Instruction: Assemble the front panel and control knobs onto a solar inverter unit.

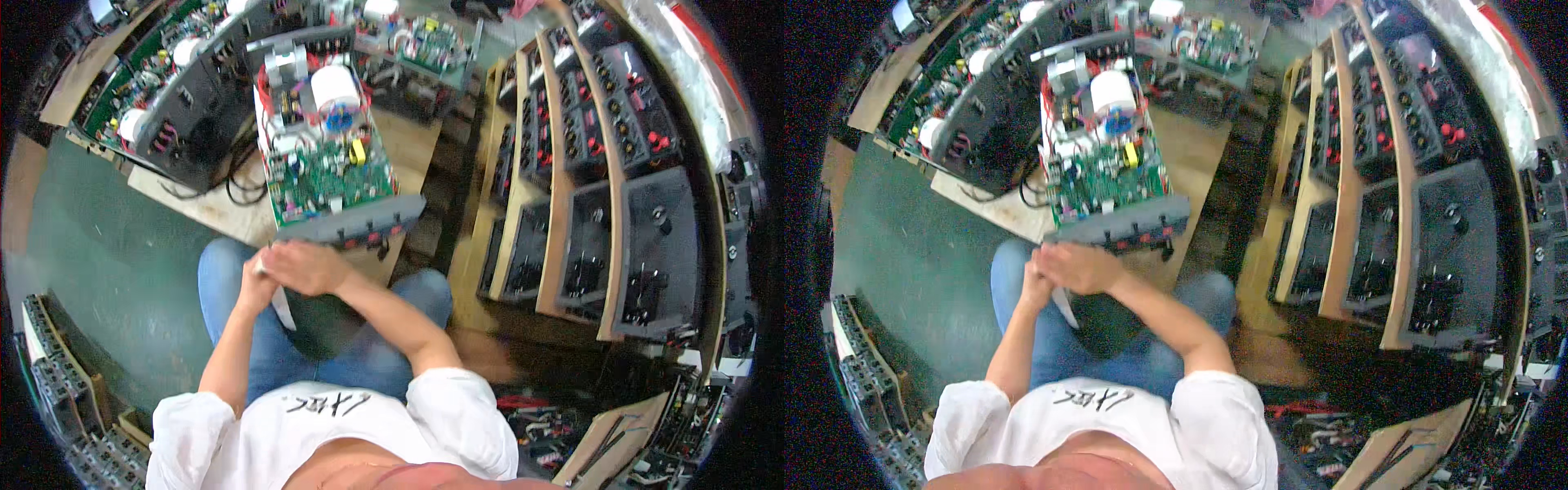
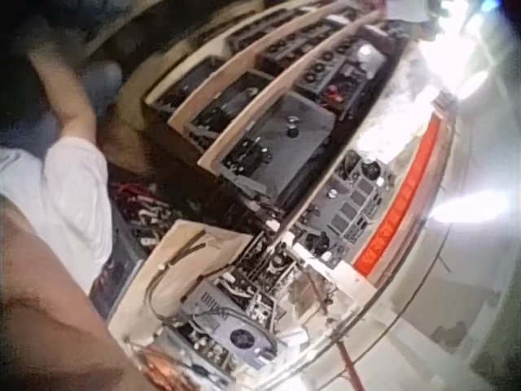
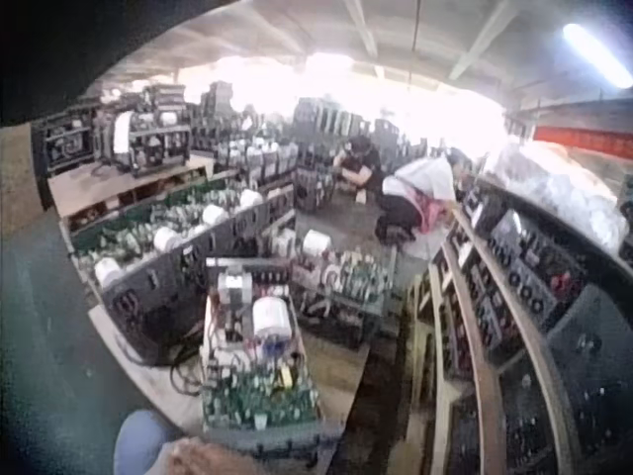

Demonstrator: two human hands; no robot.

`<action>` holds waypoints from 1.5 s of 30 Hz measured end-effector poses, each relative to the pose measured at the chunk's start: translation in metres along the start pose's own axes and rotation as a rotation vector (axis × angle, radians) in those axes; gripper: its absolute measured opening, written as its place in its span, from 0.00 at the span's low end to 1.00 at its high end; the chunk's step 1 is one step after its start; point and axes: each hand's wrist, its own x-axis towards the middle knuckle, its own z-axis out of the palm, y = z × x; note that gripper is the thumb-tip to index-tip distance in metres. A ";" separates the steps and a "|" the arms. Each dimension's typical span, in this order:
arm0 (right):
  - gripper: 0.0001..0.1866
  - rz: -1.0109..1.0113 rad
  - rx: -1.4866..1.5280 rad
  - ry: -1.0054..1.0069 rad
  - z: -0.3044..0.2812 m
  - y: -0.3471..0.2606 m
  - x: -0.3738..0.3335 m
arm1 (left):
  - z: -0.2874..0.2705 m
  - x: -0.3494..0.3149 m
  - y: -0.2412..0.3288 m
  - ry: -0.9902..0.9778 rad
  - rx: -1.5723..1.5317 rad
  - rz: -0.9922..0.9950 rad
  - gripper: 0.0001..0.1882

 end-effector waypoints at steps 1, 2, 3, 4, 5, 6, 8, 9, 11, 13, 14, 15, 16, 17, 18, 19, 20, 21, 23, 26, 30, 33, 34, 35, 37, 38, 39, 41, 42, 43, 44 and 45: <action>0.16 0.018 -0.130 0.162 -0.011 -0.002 -0.007 | 0.003 0.001 0.003 0.011 -0.185 -0.113 0.10; 0.16 0.057 -0.234 0.248 -0.022 -0.009 -0.012 | 0.002 0.001 0.007 -0.028 -0.125 -0.186 0.09; 0.16 0.083 -0.348 0.328 -0.035 -0.012 -0.015 | 0.003 0.002 0.009 -0.059 -0.069 -0.251 0.09; 0.16 0.085 -0.351 0.357 -0.048 -0.009 -0.016 | 0.004 0.003 0.012 -0.068 -0.067 -0.251 0.09; 0.14 0.211 -0.419 0.557 -0.061 -0.007 -0.019 | 0.005 0.002 0.015 -0.039 -0.134 -0.249 0.08; 0.14 0.333 -0.489 0.755 -0.074 -0.004 -0.022 | 0.006 0.001 0.017 -0.014 -0.183 -0.253 0.08; 0.13 0.619 -0.520 1.045 -0.095 0.011 -0.028 | 0.008 0.002 0.020 -0.012 -0.244 -0.258 0.08; 0.14 0.793 -0.468 1.134 -0.102 0.020 -0.031 | 0.008 0.002 0.021 -0.016 -0.266 -0.296 0.08; 0.14 0.820 -0.401 1.084 -0.113 0.036 -0.038 | 0.008 0.001 0.023 -0.021 -0.263 -0.273 0.08; 0.14 0.814 -0.364 0.931 -0.115 0.045 -0.042 | 0.009 0.001 0.023 -0.001 -0.265 -0.298 0.07; 0.14 0.767 -0.331 0.870 -0.114 0.050 -0.042 | 0.010 0.000 0.023 -0.006 -0.286 -0.281 0.07; 0.14 0.709 -0.304 0.813 -0.113 0.055 -0.040 | 0.010 -0.001 0.023 0.009 -0.307 -0.285 0.07; 0.14 0.726 -0.298 0.815 -0.113 0.056 -0.041 | 0.011 -0.001 0.023 0.024 -0.330 -0.285 0.07; 0.14 0.694 -0.311 0.819 -0.113 0.057 -0.039 | 0.012 0.000 0.023 0.026 -0.337 -0.271 0.07; 0.15 0.717 -0.354 0.872 -0.111 0.056 -0.038 | 0.012 -0.001 0.023 0.025 -0.319 -0.265 0.07; 0.15 0.748 -0.393 0.928 -0.109 0.055 -0.037 | 0.012 -0.001 0.024 0.024 -0.279 -0.283 0.07; 0.14 0.787 -0.445 0.936 -0.108 0.052 -0.037 | 0.012 -0.001 0.024 0.023 -0.240 -0.298 0.07; 0.14 0.780 -0.448 0.929 -0.104 0.051 -0.036 | 0.012 -0.001 0.024 0.008 -0.282 -0.239 0.07; 0.14 0.903 -0.489 1.140 -0.094 0.049 -0.036 | 0.012 -0.001 0.026 0.027 -0.262 -0.258 0.06; 0.17 0.965 -0.594 1.129 -0.073 0.047 -0.041 | 0.012 -0.001 0.026 0.036 -0.275 -0.231 0.07; 0.21 1.016 -0.671 0.849 -0.040 0.012 -0.057 | 0.011 -0.002 0.023 0.041 -0.232 -0.241 0.09; 0.27 0.877 -0.653 0.630 -0.022 -0.029 -0.063 | 0.012 -0.001 0.020 0.033 -0.262 -0.218 0.08; 0.28 0.808 -0.618 0.568 -0.019 -0.035 -0.063 | 0.013 -0.001 0.019 0.027 -0.278 -0.207 0.08; 0.28 0.679 -0.601 0.537 -0.017 -0.040 -0.061 | 0.013 -0.001 0.018 0.024 -0.289 -0.218 0.08; 0.27 0.639 -0.571 0.543 -0.017 -0.031 -0.055 | 0.012 0.000 0.017 0.021 -0.281 -0.240 0.08; 0.27 0.663 -0.582 0.499 -0.019 -0.024 -0.052 | 0.011 0.000 0.017 0.013 -0.221 -0.263 0.08; 0.27 0.623 -0.614 0.507 -0.019 -0.019 -0.047 | 0.011 0.000 0.017 -0.001 -0.282 -0.213 0.08; 0.26 0.642 -0.661 0.360 -0.013 -0.013 -0.038 | 0.011 0.000 0.017 0.011 -0.247 -0.241 0.09; 0.23 0.613 -0.680 0.410 -0.010 -0.013 -0.035 | 0.011 0.000 0.017 0.018 -0.246 -0.260 0.10; 0.23 0.635 -0.672 0.393 -0.007 -0.015 -0.034 | 0.011 0.000 0.017 0.028 -0.290 -0.228 0.10; 0.22 0.677 -0.668 0.378 -0.003 -0.019 -0.035 | 0.011 -0.001 0.016 0.019 -0.302 -0.230 0.10; 0.22 0.720 -0.652 0.382 0.001 -0.023 -0.036 | 0.011 0.000 0.015 0.002 -0.300 -0.244 0.10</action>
